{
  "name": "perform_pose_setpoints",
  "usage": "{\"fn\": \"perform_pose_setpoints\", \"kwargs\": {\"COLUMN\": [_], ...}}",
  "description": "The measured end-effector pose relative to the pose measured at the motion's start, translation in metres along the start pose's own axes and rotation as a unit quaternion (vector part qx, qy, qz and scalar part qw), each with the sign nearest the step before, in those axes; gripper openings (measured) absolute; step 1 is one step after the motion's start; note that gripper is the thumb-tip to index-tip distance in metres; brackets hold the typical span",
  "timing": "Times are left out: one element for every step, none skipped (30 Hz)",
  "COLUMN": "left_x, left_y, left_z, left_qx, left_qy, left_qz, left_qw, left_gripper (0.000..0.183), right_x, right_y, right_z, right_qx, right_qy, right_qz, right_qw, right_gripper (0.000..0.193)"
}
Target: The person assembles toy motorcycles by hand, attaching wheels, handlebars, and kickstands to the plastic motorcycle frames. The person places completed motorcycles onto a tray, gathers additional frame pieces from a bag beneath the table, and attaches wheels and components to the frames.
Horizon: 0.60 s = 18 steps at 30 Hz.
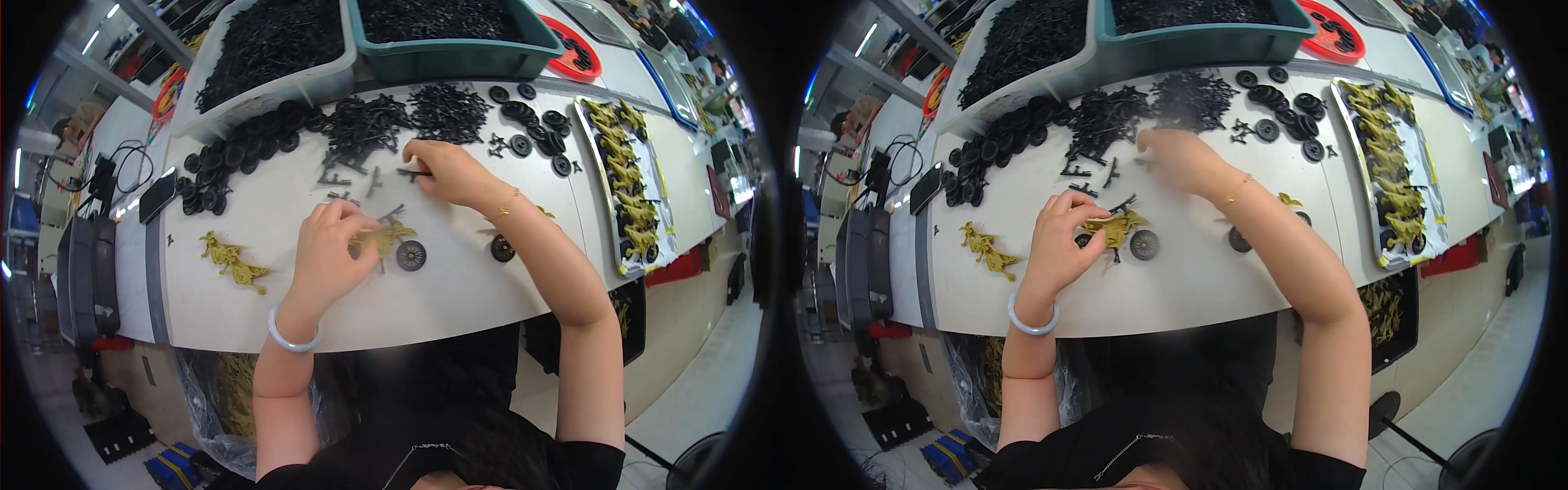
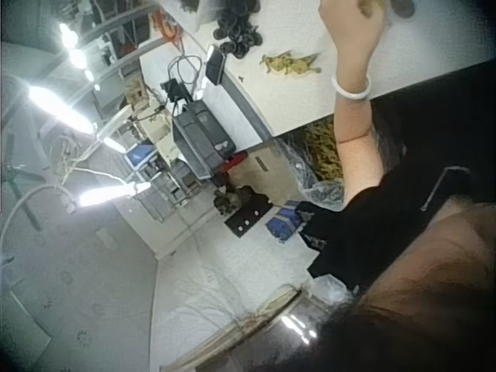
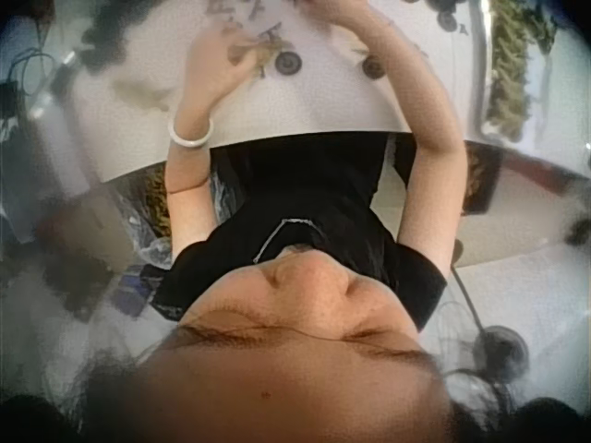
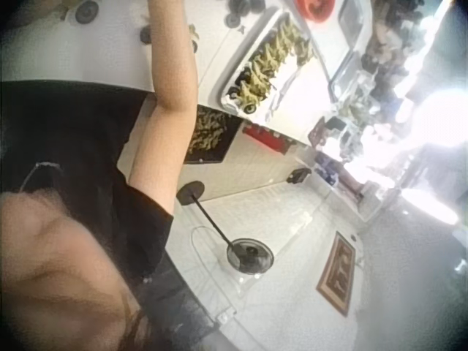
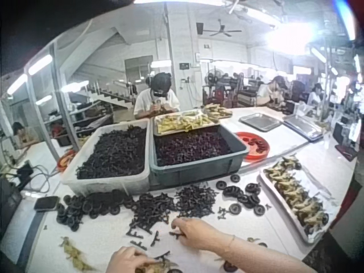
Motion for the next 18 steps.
{"fn": "perform_pose_setpoints", "kwargs": {"left_x": [0.006,0.016,0.026,0.039,0.050,0.059,0.068,0.077,0.084,0.088,0.092,0.100,0.105,0.109,0.116,0.129,0.135,0.134], "left_y": [-0.008,-0.029,-0.048,-0.068,-0.087,-0.098,-0.114,-0.129,-0.139,-0.150,-0.164,-0.174,-0.182,-0.187,-0.186,-0.182,-0.180,-0.179], "left_z": [-0.001,-0.004,-0.008,-0.015,-0.021,-0.020,-0.022,-0.024,-0.021,-0.014,-0.007,0.000,0.008,0.013,0.015,0.019,0.023,0.021], "left_qx": [0.005,0.049,0.090,0.145,0.198,0.203,0.237,0.268,0.268,0.282,0.298,0.299,0.289,0.280,0.281,0.266,0.251,0.252], "left_qy": [0.003,0.010,0.015,0.024,0.032,0.033,0.039,0.046,0.045,0.021,-0.004,-0.005,-0.046,-0.084,-0.085,-0.062,-0.038,-0.038], "left_qz": [-0.002,-0.017,-0.031,-0.022,-0.010,-0.016,-0.010,-0.002,-0.004,0.018,0.040,0.039,0.066,0.092,0.093,0.122,0.149,0.149], "left_qw": [1.000,0.999,0.995,0.989,0.980,0.978,0.971,0.962,0.962,0.959,0.954,0.953,0.954,0.952,0.951,0.954,0.956,0.955], "left_gripper": [0.023,0.025,0.027,0.031,0.034,0.034,0.037,0.040,0.040,0.042,0.044,0.044,0.042,0.041,0.041,0.038,0.035,0.035], "right_x": [-0.012,-0.026,-0.042,-0.057,-0.073,-0.091,-0.108,-0.120,-0.128,-0.134,-0.141,-0.146,-0.148,-0.144,-0.135,-0.127,-0.118,-0.114], "right_y": [-0.007,-0.014,-0.020,-0.032,-0.044,-0.058,-0.069,-0.078,-0.086,-0.092,-0.095,-0.091,-0.085,-0.078,-0.077,-0.079,-0.076,-0.077], "right_z": [-0.012,-0.026,-0.038,-0.052,-0.065,-0.079,-0.093,-0.107,-0.119,-0.126,-0.132,-0.133,-0.132,-0.133,-0.132,-0.133,-0.131,-0.131], "right_qx": [0.029,0.019,0.040,0.083,0.123,0.154,0.184,0.222,0.255,0.261,0.264,0.249,0.228,0.160,0.122,0.115,0.109,0.109], "right_qy": [-0.017,-0.032,-0.035,-0.048,-0.060,-0.077,-0.095,-0.119,-0.140,-0.159,-0.161,-0.121,-0.079,-0.080,-0.070,-0.058,-0.047,-0.048], "right_qz": [-0.001,-0.009,0.018,0.052,0.087,0.119,0.150,0.214,0.278,0.285,0.248,0.094,-0.062,-0.177,-0.213,-0.209,-0.205,-0.205], "right_qw": [0.999,0.999,0.998,0.994,0.987,0.978,0.967,0.944,0.916,0.909,0.918,0.956,0.969,0.968,0.967,0.969,0.972,0.972], "right_gripper": [0.035,0.037,0.032,0.029,0.025,0.021,0.017,0.014,0.012,0.011,0.009,0.009,0.009,0.009,0.013,0.016,0.018,0.018]}}
Point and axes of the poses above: each hand's wrist, its own z-axis towards the middle knuckle, its own x-axis out of the palm, y = z × x, the point moved 9 cm from there along z, towards the middle knuckle, and after that the axes turned 9 degrees about z, right-handed, at the moved point
